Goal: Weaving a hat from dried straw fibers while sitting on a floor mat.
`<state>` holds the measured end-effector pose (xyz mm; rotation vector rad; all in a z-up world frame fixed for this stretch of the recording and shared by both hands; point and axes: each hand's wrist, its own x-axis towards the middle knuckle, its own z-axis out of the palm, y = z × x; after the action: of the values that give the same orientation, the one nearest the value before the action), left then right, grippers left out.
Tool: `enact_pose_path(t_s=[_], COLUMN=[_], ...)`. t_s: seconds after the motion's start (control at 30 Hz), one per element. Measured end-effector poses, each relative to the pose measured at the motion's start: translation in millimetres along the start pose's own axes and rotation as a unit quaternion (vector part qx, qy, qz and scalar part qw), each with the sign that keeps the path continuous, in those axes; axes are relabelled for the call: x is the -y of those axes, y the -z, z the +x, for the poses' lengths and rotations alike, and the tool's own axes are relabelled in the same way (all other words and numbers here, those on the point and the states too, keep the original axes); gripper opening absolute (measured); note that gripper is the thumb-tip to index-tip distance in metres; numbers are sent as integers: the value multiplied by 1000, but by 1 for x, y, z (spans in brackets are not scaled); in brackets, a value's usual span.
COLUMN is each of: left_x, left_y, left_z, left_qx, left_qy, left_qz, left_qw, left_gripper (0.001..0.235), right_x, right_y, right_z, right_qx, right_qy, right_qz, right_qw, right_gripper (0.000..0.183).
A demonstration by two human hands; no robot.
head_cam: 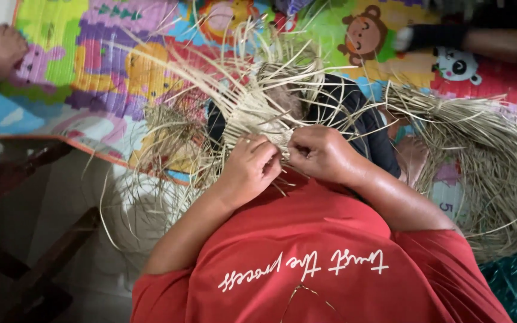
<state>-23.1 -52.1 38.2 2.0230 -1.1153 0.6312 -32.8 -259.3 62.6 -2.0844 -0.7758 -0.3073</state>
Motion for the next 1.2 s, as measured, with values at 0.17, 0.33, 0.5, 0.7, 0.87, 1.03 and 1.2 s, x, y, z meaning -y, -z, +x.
enact_pose_path(t_s=[0.17, 0.33, 0.5, 0.7, 0.87, 1.03, 1.2], left_x=[5, 1, -9, -31, -38, -34, -35], left_y=[-4, -2, 7, 49, 90, 103, 119], left_z=[-12, -7, -4, -16, -44, -55, -50], left_qx=[29, 49, 58, 67, 18, -150, -210], left_qy=[35, -8, 49, 112, 205, 237, 238], left_qz=[25, 17, -147, -381, -683, -754, -747], left_qw=[999, 999, 986, 915, 701, 593, 584], left_gripper=[17, 12, 14, 22, 16, 9, 17], right_x=[4, -4, -26, -130, -166, -170, -232], right_y=[1, -8, 2, 72, 154, 193, 232], right_z=[-1, -7, -9, -59, -119, -192, -330], right_qx=[15, 30, 12, -88, -145, -199, -179], right_qy=[15, -9, -98, -273, -406, -565, -572], right_qz=[49, 23, 7, -75, -255, -244, -349], right_qw=[999, 999, 995, 955, 865, 763, 721], right_gripper=[18, 20, 20, 7, 18, 20, 23])
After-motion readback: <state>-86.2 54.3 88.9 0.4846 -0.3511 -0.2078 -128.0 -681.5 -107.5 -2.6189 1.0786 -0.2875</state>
